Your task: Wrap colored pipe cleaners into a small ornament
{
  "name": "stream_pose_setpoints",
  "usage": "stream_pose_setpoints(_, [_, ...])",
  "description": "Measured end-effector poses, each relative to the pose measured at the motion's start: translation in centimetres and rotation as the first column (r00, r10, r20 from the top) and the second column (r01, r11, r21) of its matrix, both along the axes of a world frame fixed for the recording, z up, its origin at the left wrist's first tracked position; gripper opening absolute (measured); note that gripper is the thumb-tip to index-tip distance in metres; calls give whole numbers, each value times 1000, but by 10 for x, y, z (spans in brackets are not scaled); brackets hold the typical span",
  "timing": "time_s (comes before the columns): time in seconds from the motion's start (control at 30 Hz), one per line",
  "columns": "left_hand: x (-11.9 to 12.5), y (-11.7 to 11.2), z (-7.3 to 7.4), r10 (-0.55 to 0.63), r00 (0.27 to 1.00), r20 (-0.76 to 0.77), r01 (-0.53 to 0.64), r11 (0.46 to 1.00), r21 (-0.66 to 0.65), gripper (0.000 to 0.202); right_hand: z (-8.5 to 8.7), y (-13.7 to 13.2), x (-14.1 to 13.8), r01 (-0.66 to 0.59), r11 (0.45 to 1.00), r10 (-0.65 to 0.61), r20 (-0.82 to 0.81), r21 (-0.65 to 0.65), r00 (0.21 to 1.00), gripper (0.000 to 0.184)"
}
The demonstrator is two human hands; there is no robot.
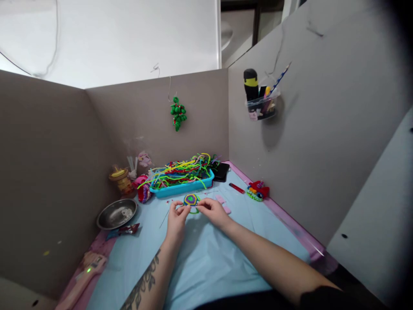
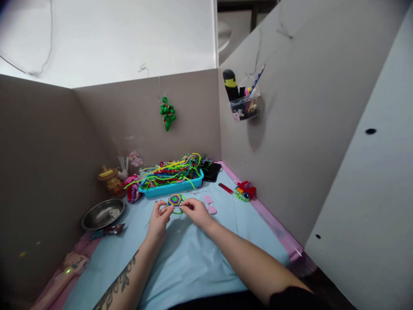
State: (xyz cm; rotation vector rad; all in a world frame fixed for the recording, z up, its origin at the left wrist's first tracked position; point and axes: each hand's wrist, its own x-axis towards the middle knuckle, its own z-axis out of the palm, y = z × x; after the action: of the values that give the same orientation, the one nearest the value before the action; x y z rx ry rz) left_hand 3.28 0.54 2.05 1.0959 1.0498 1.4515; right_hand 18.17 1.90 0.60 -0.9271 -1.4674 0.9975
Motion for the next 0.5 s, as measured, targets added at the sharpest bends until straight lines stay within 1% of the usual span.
stream_pose_setpoints(0.13, [-2, 2, 0, 12, 1000, 1, -12, 1000, 21, 42, -2, 1, 3, 34, 999, -35, 66, 20, 997, 17])
stream_pose_setpoints(0.27, [1, 0, 2, -5, 1000, -19, 5, 1000, 14, 46, -1, -2, 2, 72, 994, -83, 149, 77, 985, 14])
stream_pose_setpoints(0.33, [1, -1, 2, 8, 1000, -22, -7, 1000, 20, 46, 0, -4, 1, 72, 993, -88, 171, 96, 981, 14])
stream_pose_setpoints(0.43, [-2, 1, 3, 69, 997, -20, -69, 998, 8, 46, 3, -1, 5, 85, 990, -102, 148, 114, 984, 18])
stream_pose_setpoints(0.5, [-7, 4, 2, 106, 994, -21, -106, 994, -9, 46, 7, 6, 16, 153, 981, -165, 94, 123, 982, 23])
